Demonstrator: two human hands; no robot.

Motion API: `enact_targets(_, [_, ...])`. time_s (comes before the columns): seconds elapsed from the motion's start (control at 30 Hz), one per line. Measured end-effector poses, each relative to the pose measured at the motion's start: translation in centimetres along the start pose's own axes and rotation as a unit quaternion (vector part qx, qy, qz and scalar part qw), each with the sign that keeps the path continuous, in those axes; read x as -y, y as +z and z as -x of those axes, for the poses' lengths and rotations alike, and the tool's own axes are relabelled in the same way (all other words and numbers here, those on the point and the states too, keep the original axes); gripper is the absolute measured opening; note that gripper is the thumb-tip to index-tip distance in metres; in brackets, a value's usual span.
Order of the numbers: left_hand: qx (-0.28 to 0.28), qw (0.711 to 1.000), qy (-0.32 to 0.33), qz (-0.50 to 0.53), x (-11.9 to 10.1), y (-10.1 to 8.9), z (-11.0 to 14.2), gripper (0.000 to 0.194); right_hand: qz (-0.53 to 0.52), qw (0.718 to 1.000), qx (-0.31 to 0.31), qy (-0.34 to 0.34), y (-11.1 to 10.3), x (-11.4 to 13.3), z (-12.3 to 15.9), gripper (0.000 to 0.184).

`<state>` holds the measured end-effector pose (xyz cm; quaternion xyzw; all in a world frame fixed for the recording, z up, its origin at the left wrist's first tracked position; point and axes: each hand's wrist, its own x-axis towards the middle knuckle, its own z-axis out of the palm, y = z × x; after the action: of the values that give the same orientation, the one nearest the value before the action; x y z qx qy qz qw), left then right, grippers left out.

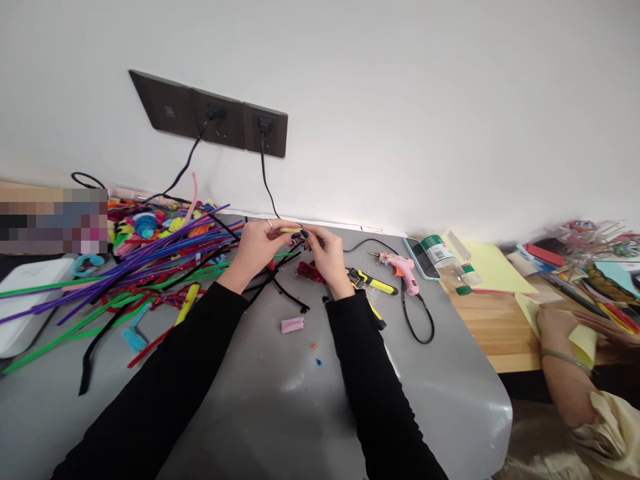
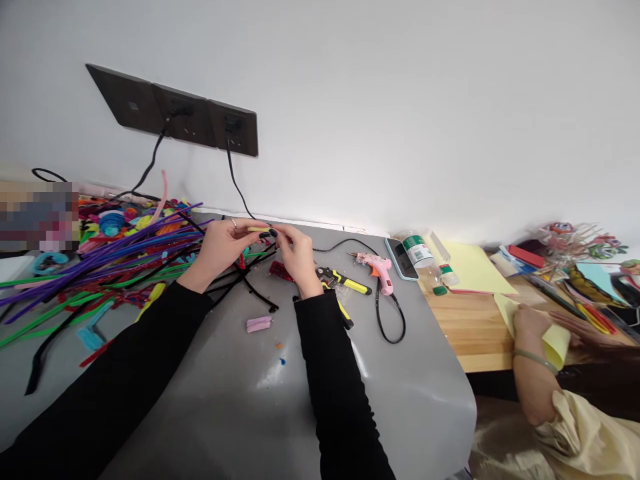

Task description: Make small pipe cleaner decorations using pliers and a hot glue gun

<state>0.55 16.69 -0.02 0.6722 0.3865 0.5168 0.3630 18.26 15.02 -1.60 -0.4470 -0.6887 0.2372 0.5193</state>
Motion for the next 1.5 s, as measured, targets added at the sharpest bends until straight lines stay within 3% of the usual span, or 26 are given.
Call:
enact_targets(0.23, [-0.033, 0.999, -0.027, 0.009, -0.01, 0.2, -0.08, 0.018, 0.016, 1.0, 0.014, -0.019, -0.1, 0.01, 0.05, 0.028])
enact_targets(0.5, [-0.021, 0.999, -0.042, 0.008, 0.1, 0.57, 0.07, 0.015, 0.119, 0.989, -0.014, -0.09, -0.34, -0.13, 0.27, 0.028])
enact_targets(0.6, [-0.023, 0.999, -0.042, -0.004, -0.04, 0.64, 0.13, 0.015, 0.131, 0.987, -0.01, -0.089, -0.2, -0.06, 0.23, 0.027])
enact_targets(0.7, [-0.012, 0.998, -0.049, 0.031, -0.01, 0.52, 0.01, 0.031, 0.076, 0.996, -0.007, -0.042, -0.03, 0.13, 0.16, 0.024])
enact_targets(0.83, [-0.007, 0.995, -0.062, 0.075, 0.33, 0.1, -0.28, 0.051, -0.072, 0.997, -0.004, 0.042, 0.26, 0.11, -0.01, 0.025])
enact_targets(0.93, [0.0, 0.998, -0.044, 0.037, 0.46, -0.11, -0.32, 0.046, -0.123, 0.99, -0.016, 0.071, 0.34, -0.12, -0.11, 0.029])
enact_targets(1.07, [0.026, 0.996, 0.01, -0.088, 0.35, -0.15, -0.21, 0.029, -0.117, 0.991, -0.033, 0.055, 0.28, -0.29, -0.12, 0.028])
enact_targets(1.17, [0.036, 0.99, 0.036, -0.134, 0.39, -0.17, -0.21, 0.027, -0.117, 0.991, -0.03, 0.052, 0.31, -0.33, -0.13, 0.031])
enact_targets(1.33, [0.057, 0.994, 0.002, -0.09, 0.77, -0.21, -0.35, 0.032, -0.154, 0.985, -0.031, 0.075, 0.31, -0.43, -0.25, 0.041])
enact_targets(1.5, [0.04, 0.998, -0.05, 0.005, 0.73, -0.07, -0.49, 0.046, -0.226, 0.967, -0.042, 0.107, 0.15, -0.14, -0.32, 0.039])
